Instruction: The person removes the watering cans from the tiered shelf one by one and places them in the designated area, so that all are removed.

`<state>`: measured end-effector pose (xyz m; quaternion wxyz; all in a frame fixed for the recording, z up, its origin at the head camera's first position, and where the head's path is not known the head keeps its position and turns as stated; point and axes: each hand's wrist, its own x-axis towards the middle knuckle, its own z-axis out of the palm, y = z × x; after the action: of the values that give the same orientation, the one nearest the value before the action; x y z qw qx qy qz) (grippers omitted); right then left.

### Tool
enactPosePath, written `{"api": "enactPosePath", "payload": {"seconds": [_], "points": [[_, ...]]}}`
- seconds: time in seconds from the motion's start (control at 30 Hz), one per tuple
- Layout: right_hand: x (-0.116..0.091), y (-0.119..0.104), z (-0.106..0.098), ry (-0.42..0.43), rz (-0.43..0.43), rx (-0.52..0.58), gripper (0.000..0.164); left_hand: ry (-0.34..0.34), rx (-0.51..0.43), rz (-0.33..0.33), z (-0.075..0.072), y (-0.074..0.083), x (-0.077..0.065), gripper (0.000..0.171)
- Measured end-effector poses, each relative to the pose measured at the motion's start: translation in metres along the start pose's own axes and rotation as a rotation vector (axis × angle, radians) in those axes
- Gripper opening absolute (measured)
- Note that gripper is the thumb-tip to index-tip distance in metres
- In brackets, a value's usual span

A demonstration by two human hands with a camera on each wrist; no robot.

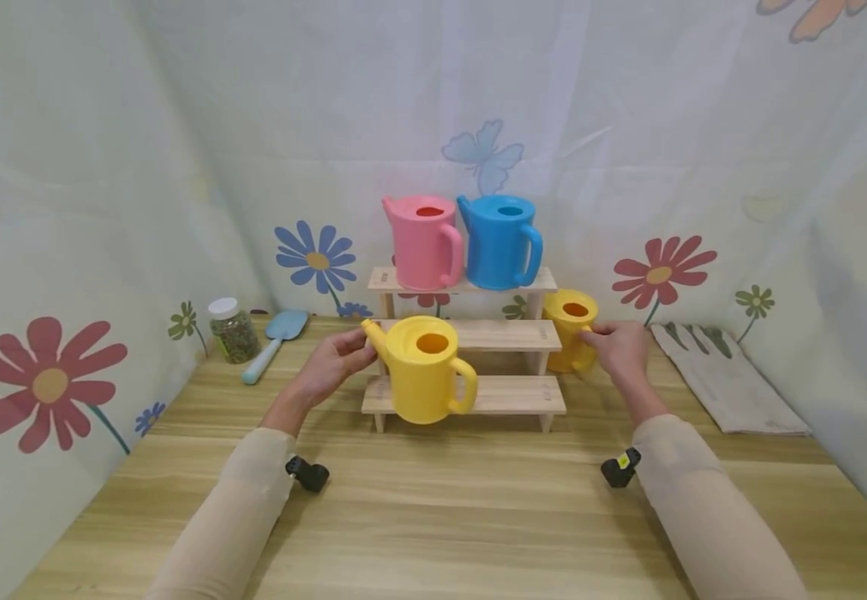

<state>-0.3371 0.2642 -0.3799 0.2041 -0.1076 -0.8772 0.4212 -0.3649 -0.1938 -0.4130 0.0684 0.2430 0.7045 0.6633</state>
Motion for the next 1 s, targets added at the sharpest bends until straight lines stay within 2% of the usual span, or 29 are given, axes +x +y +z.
{"api": "enactPosePath", "payload": {"seconds": [0.33,0.53,0.7,0.83,1.0], "points": [[0.001,-0.007,0.008,-0.028,0.006,0.0,0.03,-0.016,0.005,0.012,0.0,-0.001,0.0,0.051],[-0.001,-0.007,0.006,-0.033,-0.024,0.017,0.032,-0.015,0.003,0.018,-0.001,0.001,0.0,0.051],[-0.005,-0.005,-0.001,-0.07,-0.004,0.034,0.04,-0.014,0.03,-0.003,-0.001,0.001,0.001,0.053],[-0.01,-0.006,-0.011,-0.044,0.035,0.048,0.046,-0.019,0.034,-0.003,0.0,0.001,0.002,0.053],[-0.017,-0.018,-0.02,-0.021,0.049,0.097,0.049,-0.003,0.027,0.008,-0.001,0.0,0.0,0.051]]}}
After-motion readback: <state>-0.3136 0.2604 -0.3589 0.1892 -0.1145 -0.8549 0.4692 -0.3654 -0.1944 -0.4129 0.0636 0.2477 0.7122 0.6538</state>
